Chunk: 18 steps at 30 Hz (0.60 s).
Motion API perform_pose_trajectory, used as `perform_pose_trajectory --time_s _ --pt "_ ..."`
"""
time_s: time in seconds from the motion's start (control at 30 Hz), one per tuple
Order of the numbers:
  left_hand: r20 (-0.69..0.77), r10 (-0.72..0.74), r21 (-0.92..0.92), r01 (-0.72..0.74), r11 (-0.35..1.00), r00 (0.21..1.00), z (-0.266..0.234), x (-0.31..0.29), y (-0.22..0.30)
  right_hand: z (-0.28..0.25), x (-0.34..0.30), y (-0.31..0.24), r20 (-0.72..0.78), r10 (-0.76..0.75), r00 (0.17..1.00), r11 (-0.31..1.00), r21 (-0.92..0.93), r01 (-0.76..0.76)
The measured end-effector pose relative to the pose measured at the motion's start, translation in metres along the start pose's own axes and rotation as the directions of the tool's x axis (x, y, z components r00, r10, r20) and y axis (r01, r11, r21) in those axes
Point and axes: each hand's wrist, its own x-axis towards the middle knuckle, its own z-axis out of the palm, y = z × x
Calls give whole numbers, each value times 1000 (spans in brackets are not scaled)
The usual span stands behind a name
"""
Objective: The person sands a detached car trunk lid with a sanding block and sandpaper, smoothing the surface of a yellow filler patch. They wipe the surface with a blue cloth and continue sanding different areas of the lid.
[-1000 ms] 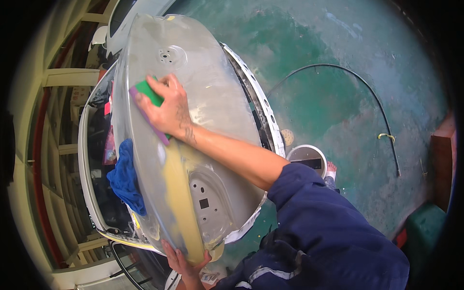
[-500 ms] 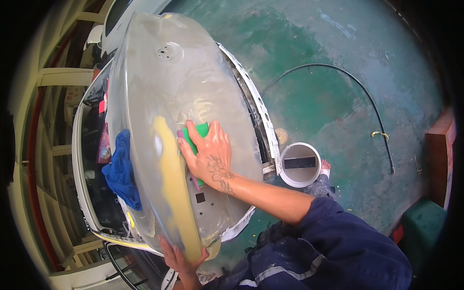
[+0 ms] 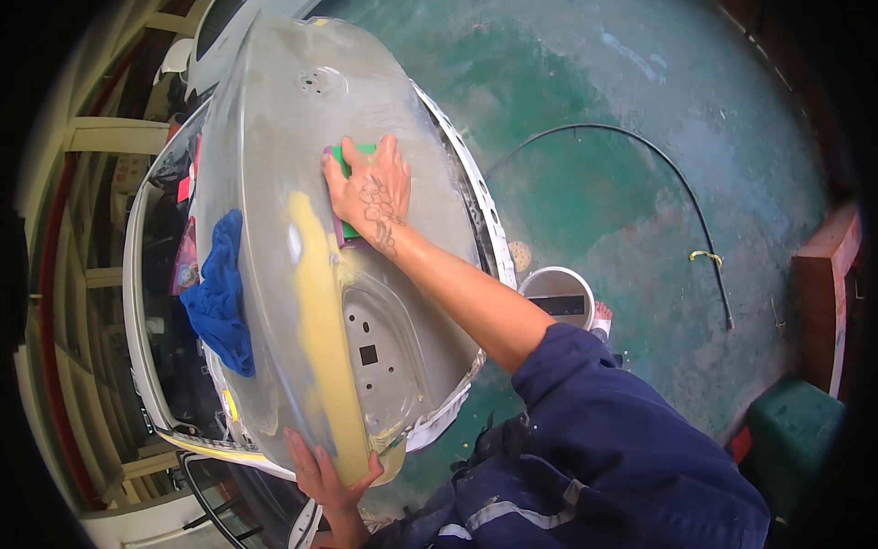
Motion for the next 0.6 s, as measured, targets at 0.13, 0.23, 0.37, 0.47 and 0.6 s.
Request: perform_pose_trajectory --time_s 0.13,0.23,0.37,0.47,0.6 --pt "12 -20 13 19 1000 1000 -5 -11 2 -17 -74 -9 105 28 994 997 70 -36" --pt "-8 -2 11 2 1000 1000 -4 -7 0 -12 -49 -7 86 -1 996 999 34 -2" --pt "-16 8 -9 -8 1000 1000 -1 -1 0 0 8 6 -24 -20 1000 996 -83 18" --pt "0 -11 -1 11 1000 1000 -1 -7 1 -28 -86 7 88 -39 995 999 -27 42" --pt "-5 10 12 -10 1000 1000 -5 -6 0 -37 -81 3 139 -43 989 999 -2 44"
